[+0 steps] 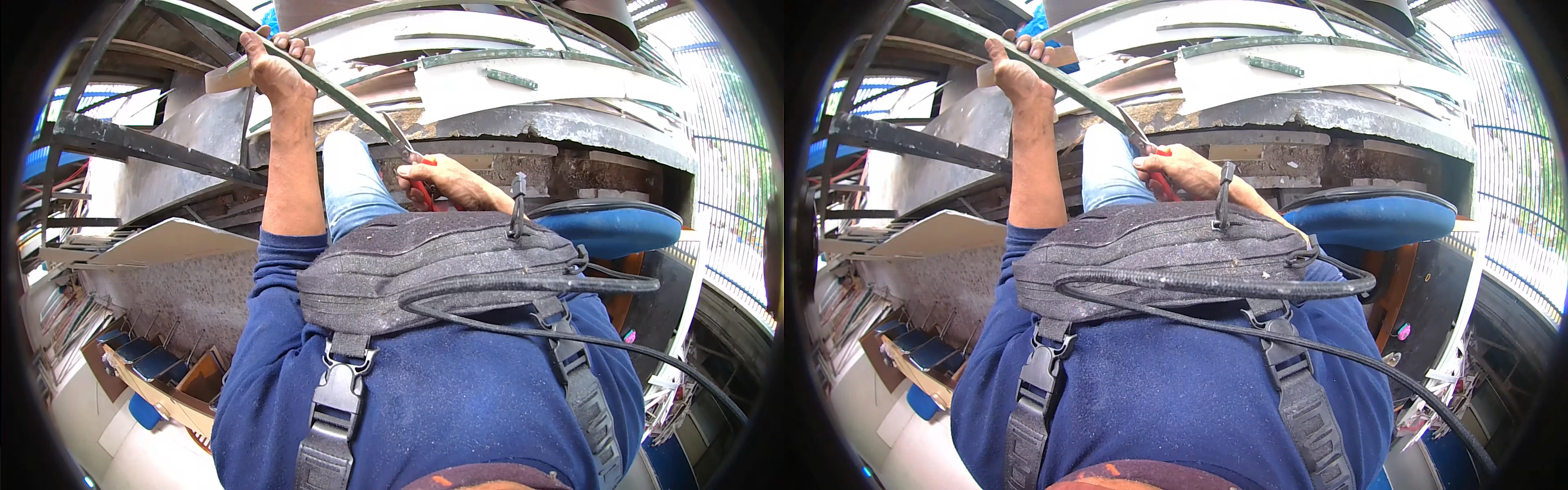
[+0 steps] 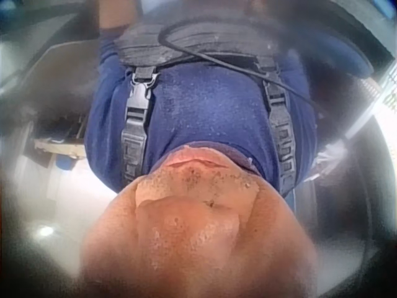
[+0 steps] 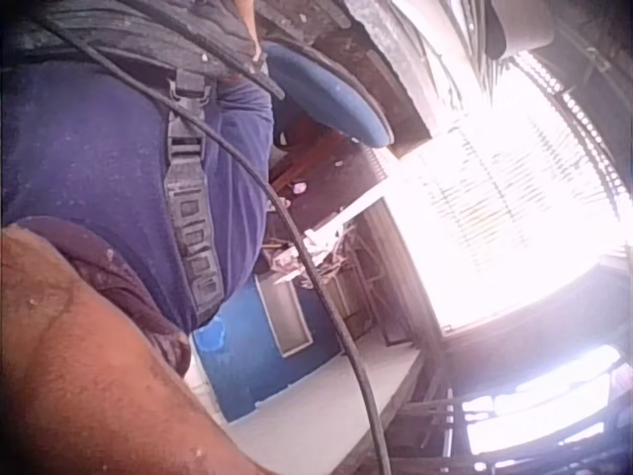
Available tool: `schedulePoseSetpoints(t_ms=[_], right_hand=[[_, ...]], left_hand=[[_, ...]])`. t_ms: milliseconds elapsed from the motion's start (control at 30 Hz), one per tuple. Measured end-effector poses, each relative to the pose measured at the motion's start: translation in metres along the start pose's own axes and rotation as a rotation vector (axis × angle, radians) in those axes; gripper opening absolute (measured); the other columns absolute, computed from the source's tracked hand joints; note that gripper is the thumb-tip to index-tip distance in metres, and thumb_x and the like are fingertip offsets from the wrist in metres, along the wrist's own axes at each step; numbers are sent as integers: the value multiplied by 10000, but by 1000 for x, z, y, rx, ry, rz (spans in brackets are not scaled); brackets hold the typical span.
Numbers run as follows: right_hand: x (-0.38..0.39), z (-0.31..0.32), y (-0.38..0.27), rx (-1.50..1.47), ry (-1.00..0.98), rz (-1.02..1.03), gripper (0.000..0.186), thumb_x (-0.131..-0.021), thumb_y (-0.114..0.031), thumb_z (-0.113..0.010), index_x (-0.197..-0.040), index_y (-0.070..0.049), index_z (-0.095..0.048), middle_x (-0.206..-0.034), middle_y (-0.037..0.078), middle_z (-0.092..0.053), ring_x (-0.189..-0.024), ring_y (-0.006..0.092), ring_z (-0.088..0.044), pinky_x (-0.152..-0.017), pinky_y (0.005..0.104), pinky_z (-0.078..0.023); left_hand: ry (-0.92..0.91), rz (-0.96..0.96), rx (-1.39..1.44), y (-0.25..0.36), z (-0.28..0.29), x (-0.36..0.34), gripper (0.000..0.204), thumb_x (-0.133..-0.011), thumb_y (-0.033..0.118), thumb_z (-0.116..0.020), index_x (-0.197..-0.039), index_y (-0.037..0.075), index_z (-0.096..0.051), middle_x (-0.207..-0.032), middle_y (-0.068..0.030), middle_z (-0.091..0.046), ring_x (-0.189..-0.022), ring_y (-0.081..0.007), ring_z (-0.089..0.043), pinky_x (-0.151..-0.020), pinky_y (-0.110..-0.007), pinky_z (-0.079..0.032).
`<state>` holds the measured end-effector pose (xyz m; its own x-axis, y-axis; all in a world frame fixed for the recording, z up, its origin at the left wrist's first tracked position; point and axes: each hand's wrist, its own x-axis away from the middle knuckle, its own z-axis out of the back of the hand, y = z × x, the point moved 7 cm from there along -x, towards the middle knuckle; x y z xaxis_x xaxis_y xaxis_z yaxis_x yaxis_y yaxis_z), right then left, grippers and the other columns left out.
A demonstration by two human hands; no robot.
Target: The person cuts a green metal strip using shears, then measures the strip with a measuring tape and places the shears on a desk.
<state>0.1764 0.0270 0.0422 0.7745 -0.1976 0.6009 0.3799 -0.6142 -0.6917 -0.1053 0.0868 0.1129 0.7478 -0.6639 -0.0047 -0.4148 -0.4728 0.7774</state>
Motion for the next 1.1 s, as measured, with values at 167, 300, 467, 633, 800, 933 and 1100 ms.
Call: schedulePoseSetpoints(t_ms=[167, 300, 467, 633, 800, 933, 1100], right_hand=[[2, 4, -13, 247, 70, 80, 241, -938, -329, -608, -896, -92, -616, -736, 21, -574, -673, 127, -566, -616, 277, -454], [5, -5, -11, 1722, 123, 788, 88, -942, -208, -538, -977, -137, -575, -822, 34, -518, -871, 153, -553, -812, 305, -448], [0, 100, 45, 604, 461, 268, 300, -867, -286, -691, -1057, -65, -618, -808, 24, -612, -729, 154, -565, -699, 298, -476], [26, 98, -7, -191, 365, 444, 250, -901, -246, -673, -1018, -28, -640, -849, 25, -626, -753, 111, -562, -716, 275, -452], [59, 88, -91, -259, 456, 883, 303, -898, -221, -693, -1097, -3, -624, -959, 60, -642, -873, 124, -587, -816, 285, -463], [59, 109, -97, -380, 456, 962, 251, -917, -176, -676, -1103, -26, -599, -1046, 89, -650, -873, 132, -612, -786, 279, -512], [63, 113, -99, -530, 529, 1011, 184, -932, -123, -635, -1077, -13, -615, -1004, 122, -684, -854, 188, -666, -730, 329, -578]], left_hand=[[-53, -11, 59, -1, -3, -6, 443, -1001, 564, -409, -1096, 135, -469, -726, 14, -434, -570, -114, -429, -508, -273, -378], [-47, -81, 133, 33, 22, -25, 598, -990, 640, -268, -1137, 105, -492, -828, -31, -501, -678, -171, -484, -594, -336, -444], [-94, -71, -327, 26, 18, -19, 339, -978, 255, -583, -1248, 82, -475, -994, -64, -610, -924, -214, -618, -823, -424, -528], [-293, -200, -1047, -17, 23, -12, 358, -816, 88, -705, -1149, 30, -588, -945, -81, -656, -897, -189, -636, -824, -313, -496], [-514, -290, -1442, -50, -4, 23, 452, -769, 106, -721, -1209, 90, -616, -1154, -170, -632, -1109, -340, -590, -969, -403, -449], [-606, -216, -1553, -69, -7, 44, 476, -764, 82, -734, -1226, 106, -622, -1206, -150, -602, -1173, -324, -554, -1000, -400, -436], [-649, -423, -1567, -57, -18, 65, 549, -716, 77, -777, -1222, 244, -642, -1167, -126, -595, -1108, -316, -574, -1023, -425, -426]])
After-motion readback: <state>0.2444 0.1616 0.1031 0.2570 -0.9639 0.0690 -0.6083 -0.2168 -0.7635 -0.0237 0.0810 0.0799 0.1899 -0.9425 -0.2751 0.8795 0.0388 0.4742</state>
